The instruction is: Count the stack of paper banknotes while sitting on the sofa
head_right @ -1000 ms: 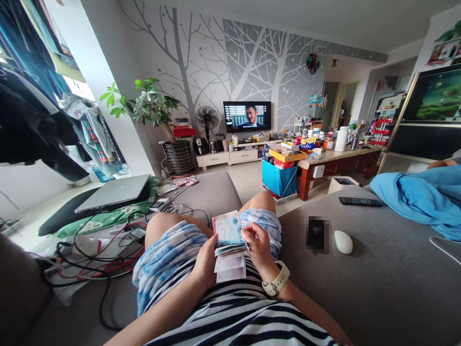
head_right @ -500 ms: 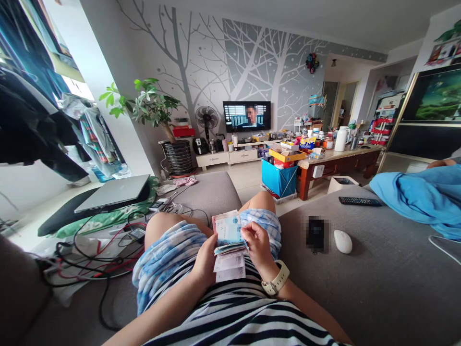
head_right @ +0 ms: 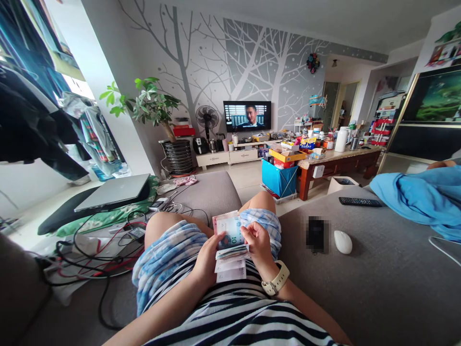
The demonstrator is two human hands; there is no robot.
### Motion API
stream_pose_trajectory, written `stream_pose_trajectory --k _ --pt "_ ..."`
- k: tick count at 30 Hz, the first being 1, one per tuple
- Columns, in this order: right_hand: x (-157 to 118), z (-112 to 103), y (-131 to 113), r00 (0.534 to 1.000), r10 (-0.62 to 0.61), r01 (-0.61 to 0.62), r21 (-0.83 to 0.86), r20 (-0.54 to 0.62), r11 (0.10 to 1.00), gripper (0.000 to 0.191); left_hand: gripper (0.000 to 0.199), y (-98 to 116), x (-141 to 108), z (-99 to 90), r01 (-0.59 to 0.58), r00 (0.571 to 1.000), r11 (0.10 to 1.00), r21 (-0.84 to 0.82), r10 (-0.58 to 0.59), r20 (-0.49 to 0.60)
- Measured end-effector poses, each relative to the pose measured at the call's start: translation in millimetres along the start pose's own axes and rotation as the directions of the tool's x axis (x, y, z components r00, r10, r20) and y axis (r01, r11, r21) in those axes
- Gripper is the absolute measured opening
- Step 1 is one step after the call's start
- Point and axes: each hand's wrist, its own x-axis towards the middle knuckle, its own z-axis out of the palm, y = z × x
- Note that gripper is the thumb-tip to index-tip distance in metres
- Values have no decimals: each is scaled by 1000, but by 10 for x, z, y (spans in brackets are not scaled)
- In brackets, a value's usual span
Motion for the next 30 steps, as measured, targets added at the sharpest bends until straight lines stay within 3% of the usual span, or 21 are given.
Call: stream_pose_trajectory --k 5,19,30 --pt "16 -7 44 999 49 -49 -8 -2 999 37 19 -5 -7 -1 -2 1000 1000 -16 2 22" --pt "-15 -28 -29 998 -30 30 -1 58 1000 28 21 -11 14 -19 -1 999 1000 -15 2 39" --pt "-26 -44 -21 998 -48 50 -40 35 998 25 24 11 -4 26 44 997 997 -57 -47 -62"
